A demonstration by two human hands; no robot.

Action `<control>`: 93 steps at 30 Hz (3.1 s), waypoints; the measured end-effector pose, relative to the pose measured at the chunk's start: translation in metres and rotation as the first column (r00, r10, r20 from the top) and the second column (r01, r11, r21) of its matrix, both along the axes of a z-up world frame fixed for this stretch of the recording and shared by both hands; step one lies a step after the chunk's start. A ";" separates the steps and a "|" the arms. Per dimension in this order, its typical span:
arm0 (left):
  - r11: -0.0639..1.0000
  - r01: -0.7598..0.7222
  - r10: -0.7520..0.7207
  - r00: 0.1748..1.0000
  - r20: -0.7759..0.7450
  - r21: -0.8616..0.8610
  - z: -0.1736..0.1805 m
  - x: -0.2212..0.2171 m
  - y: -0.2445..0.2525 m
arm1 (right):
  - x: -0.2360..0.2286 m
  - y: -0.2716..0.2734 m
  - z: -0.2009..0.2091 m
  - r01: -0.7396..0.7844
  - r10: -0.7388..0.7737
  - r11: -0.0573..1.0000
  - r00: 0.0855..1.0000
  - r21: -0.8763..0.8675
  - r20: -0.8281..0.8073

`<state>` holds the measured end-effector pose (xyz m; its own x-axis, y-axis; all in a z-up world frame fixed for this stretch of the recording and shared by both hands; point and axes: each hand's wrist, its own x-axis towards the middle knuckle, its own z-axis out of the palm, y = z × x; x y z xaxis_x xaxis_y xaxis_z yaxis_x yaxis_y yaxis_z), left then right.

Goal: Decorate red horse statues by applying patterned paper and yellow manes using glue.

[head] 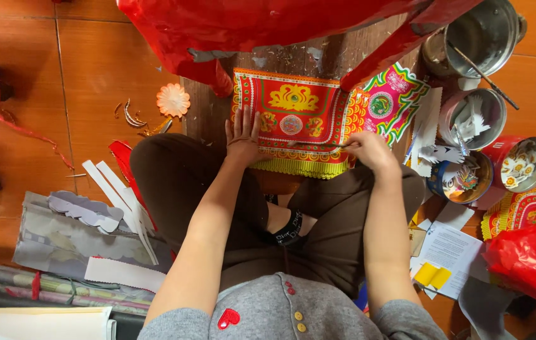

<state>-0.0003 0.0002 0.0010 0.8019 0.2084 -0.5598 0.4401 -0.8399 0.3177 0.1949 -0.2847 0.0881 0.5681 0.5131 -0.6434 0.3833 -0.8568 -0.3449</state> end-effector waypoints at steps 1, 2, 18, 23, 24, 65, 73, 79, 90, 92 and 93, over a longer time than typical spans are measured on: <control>1.000 0.001 -0.001 1.000 -0.024 0.015 0.001 0.000 -0.001 | -0.006 0.008 0.008 -0.035 0.035 0.999 0.999 -0.013 -0.021; 0.999 0.006 -0.005 0.999 -0.038 0.033 0.002 0.005 0.000 | -0.008 0.016 0.016 -0.067 0.066 0.998 0.997 -0.022 -0.033; 0.985 0.120 -0.091 0.972 -0.219 0.121 0.010 0.020 0.001 | 0.165 -0.086 -0.043 0.898 -0.213 -0.384 0.141 0.216 -0.967; 0.994 0.106 -0.098 0.963 -0.250 0.019 -0.014 0.021 0.010 | 0.079 -0.063 0.005 0.838 -0.235 -0.470 0.184 0.278 -0.954; 0.995 0.100 -0.093 0.966 -0.240 0.017 -0.002 0.023 0.013 | 0.050 -0.066 0.008 0.838 -0.237 -0.464 0.196 0.288 -0.952; 0.541 -0.791 0.840 0.491 0.232 -0.286 0.047 -0.331 0.177 | -0.091 -0.084 0.034 0.801 -0.525 -0.145 0.436 0.581 -0.731; 0.785 -0.619 0.569 0.736 0.367 0.025 -0.026 -0.329 0.201 | -0.083 -0.089 0.015 0.759 -0.499 -0.241 0.438 0.605 -0.748; 0.816 -0.579 0.550 0.778 0.304 0.003 0.002 -0.318 0.203 | -0.069 -0.106 -0.009 0.731 -0.359 -0.359 0.466 0.580 -0.809; 0.798 -0.562 0.517 0.824 0.231 0.217 0.002 -0.301 0.180 | -0.068 -0.106 -0.003 0.747 -0.257 -0.431 0.436 0.506 -0.862; 0.794 -0.530 0.522 0.845 0.113 0.299 0.000 -0.302 0.181 | -0.068 -0.108 -0.006 0.748 -0.248 -0.422 0.448 0.512 -0.859; 0.802 -0.513 0.505 0.856 0.111 0.306 0.000 -0.303 0.182 | -0.069 -0.105 -0.005 0.743 -0.252 -0.439 0.439 0.506 -0.863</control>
